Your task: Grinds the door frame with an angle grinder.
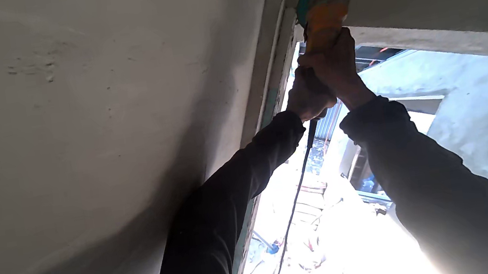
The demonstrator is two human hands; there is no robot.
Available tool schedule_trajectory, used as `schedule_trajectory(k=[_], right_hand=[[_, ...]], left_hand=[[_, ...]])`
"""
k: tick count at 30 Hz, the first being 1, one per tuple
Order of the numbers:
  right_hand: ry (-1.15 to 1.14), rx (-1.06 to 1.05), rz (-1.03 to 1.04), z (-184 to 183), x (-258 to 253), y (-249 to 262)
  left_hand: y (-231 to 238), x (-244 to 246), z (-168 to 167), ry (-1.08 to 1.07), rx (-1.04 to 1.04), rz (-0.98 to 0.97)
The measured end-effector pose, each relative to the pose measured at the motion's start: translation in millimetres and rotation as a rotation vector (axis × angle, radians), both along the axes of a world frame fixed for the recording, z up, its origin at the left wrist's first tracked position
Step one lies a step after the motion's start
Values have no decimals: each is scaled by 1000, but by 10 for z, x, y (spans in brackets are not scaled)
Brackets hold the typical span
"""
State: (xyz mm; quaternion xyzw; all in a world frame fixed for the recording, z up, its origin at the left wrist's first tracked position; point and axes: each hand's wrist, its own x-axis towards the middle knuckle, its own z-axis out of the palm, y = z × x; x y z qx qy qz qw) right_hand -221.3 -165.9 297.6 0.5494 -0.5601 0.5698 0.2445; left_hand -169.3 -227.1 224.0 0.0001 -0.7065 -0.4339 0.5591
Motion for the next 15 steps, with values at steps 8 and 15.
schedule_trajectory(k=[8,15], right_hand=[[-11,-20,24,18,-20,-46],[-42,-12,-37,24,-1,-3]], left_hand=[[-32,-6,26,1,-7,-12],[-1,18,34,-26,-26,0]])
